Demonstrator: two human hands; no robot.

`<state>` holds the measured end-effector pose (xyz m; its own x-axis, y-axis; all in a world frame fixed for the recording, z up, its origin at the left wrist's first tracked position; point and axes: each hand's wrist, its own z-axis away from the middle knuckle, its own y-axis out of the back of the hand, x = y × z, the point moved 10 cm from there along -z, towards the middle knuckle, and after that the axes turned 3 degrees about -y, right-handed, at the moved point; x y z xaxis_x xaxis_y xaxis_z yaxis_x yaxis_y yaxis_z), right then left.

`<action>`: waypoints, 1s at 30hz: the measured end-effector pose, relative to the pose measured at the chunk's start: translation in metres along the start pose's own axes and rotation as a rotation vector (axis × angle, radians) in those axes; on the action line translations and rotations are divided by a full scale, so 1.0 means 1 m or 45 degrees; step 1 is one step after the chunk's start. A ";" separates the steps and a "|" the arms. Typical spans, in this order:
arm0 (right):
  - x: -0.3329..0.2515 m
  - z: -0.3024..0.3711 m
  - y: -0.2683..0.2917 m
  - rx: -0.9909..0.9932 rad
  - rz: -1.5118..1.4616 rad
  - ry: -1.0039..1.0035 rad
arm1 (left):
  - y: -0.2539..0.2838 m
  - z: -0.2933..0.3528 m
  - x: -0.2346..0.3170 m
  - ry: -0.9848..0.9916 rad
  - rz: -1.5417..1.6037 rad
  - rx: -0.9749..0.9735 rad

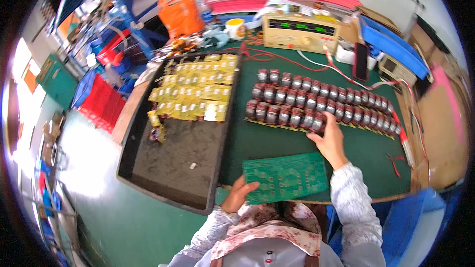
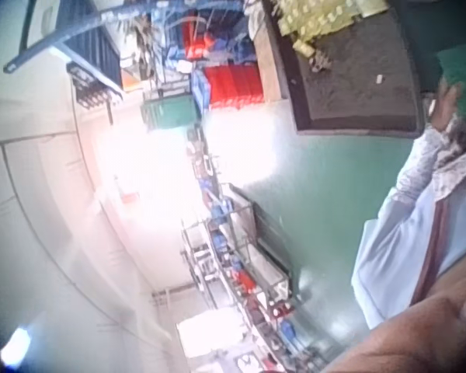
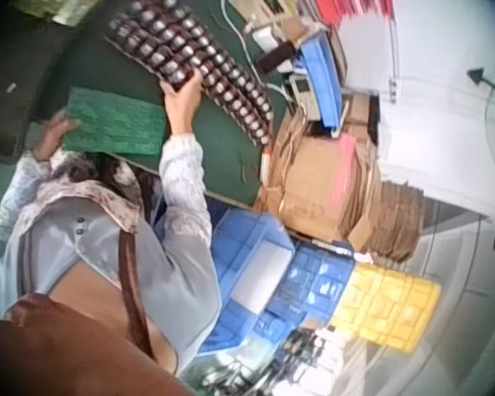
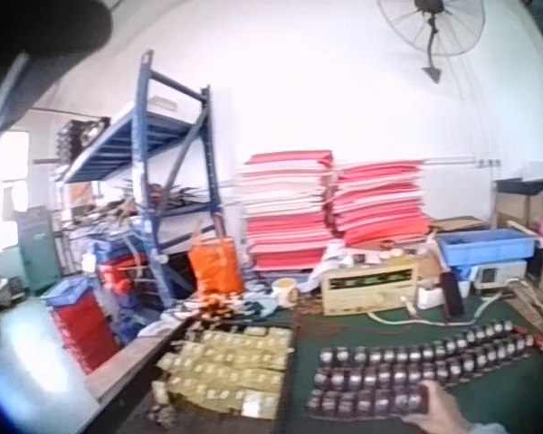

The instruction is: The person manually inserts electronic components into printed circuit boards by hand at an assembly workstation.

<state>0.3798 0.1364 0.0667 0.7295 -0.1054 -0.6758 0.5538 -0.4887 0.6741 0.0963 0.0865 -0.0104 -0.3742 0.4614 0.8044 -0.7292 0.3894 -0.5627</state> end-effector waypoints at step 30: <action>-0.377 0.080 -0.304 -0.660 0.547 1.267 | 0.023 0.000 -0.029 -0.170 -0.615 -0.204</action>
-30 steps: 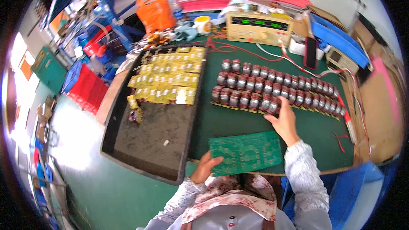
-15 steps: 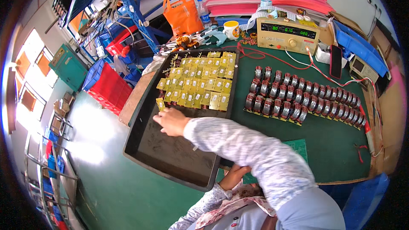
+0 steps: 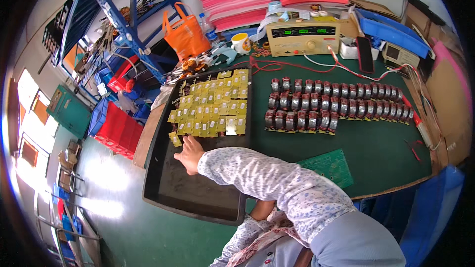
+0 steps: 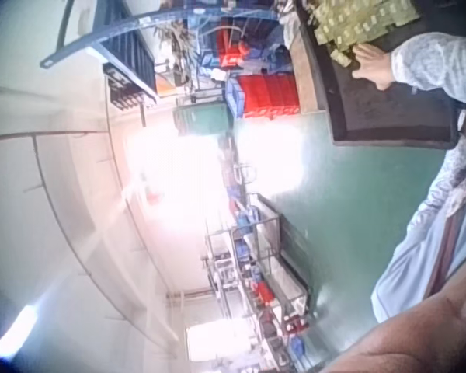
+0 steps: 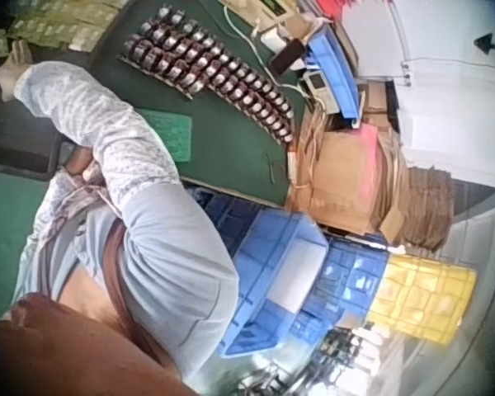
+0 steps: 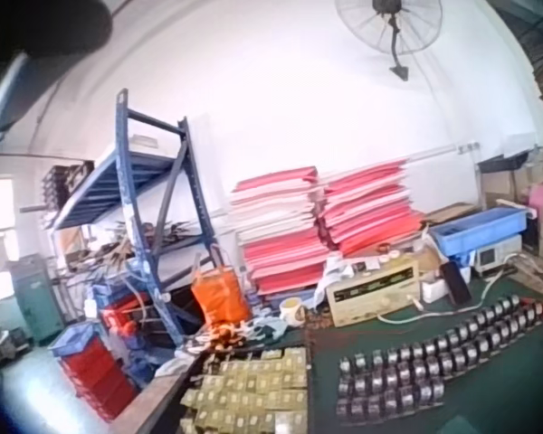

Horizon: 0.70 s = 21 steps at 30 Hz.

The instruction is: The person manually inserts electronic components into printed circuit boards by hand at an assembly workstation.

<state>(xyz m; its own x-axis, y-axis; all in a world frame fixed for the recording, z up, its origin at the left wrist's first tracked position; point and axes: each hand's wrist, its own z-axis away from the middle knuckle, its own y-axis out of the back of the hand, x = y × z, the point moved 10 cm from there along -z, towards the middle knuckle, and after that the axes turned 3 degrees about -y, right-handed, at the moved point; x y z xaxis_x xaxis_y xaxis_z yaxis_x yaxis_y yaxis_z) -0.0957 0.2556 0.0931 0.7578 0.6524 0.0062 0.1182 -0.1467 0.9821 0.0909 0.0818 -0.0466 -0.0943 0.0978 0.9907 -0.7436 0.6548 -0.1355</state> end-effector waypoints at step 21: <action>0.188 0.459 0.041 0.917 -1.810 -1.283 | -0.031 -0.024 0.056 0.124 0.836 0.195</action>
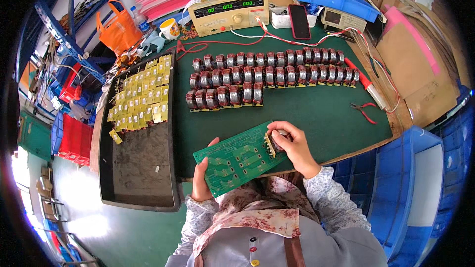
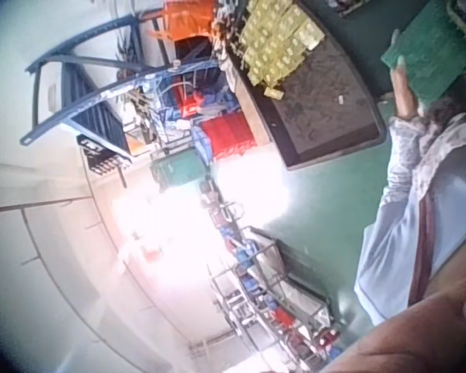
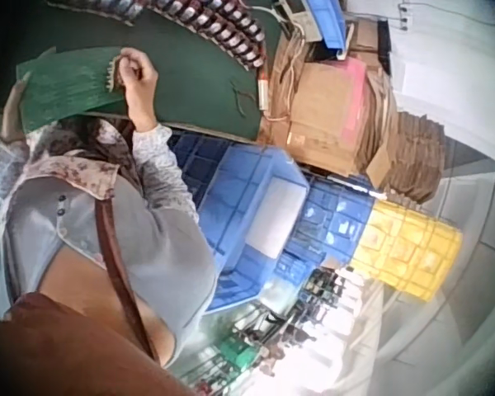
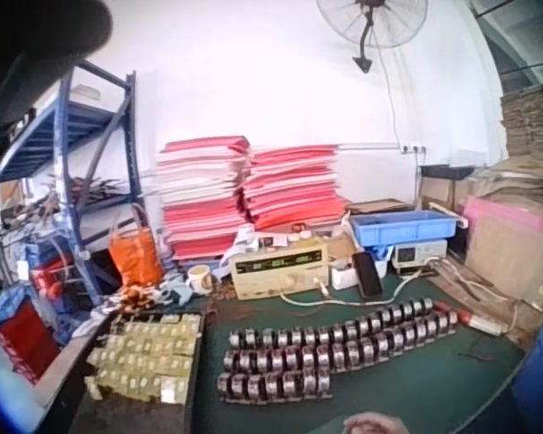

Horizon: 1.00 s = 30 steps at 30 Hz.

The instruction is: The person manually inserts electronic components into printed circuit boards by hand at an assembly workstation.

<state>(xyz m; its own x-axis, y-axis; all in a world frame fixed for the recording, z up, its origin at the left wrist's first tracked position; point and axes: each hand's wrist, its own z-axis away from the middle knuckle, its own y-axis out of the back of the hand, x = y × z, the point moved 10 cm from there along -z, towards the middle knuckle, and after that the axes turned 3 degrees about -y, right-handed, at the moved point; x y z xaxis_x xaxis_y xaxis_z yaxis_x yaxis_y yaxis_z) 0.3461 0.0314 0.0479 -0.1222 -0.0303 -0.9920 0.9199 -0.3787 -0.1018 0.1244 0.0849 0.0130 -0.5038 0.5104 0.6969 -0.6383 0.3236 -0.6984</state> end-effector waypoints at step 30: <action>-0.031 0.017 -0.057 -0.418 0.922 0.495 | 0.021 0.013 -0.009 0.059 -0.094 0.272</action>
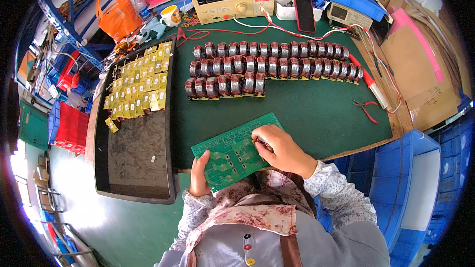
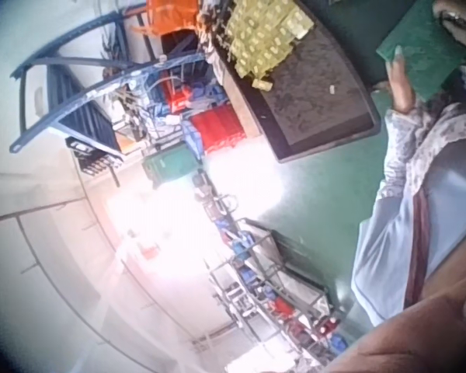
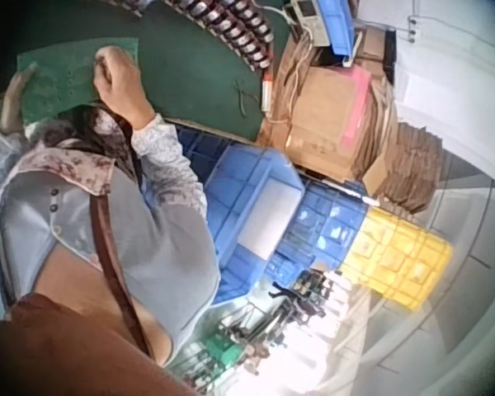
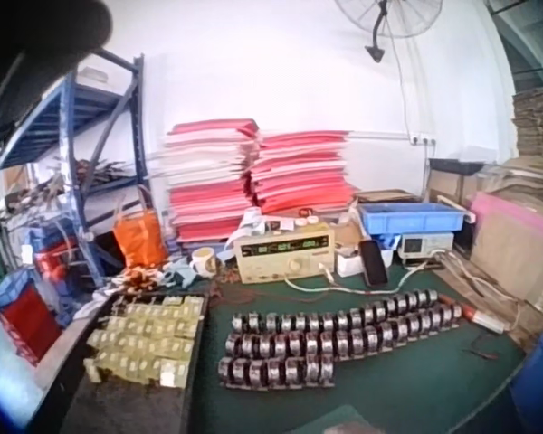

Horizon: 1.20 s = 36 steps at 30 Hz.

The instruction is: The person manually inserts electronic components into printed circuit boards by hand at an assembly workstation.

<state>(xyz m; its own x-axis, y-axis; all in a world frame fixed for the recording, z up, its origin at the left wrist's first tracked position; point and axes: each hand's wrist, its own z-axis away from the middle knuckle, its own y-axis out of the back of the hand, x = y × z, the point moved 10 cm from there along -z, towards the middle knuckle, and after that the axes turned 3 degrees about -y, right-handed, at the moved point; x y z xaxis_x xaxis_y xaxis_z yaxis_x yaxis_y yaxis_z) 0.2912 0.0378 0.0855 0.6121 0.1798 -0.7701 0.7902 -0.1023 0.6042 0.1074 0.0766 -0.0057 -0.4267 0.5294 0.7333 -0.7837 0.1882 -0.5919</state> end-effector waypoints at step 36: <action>0.090 -0.070 0.065 0.630 0.277 -0.312 | 0.013 -0.028 0.019 -0.165 -0.224 -0.170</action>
<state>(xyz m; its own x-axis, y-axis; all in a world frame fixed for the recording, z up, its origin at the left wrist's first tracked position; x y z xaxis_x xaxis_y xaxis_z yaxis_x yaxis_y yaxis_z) 0.3954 0.1161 0.0696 0.7041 -0.1219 -0.6995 0.5298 -0.5658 0.6318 0.1015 0.1125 -0.0088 -0.3503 0.3698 0.8606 -0.7881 0.3802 -0.4841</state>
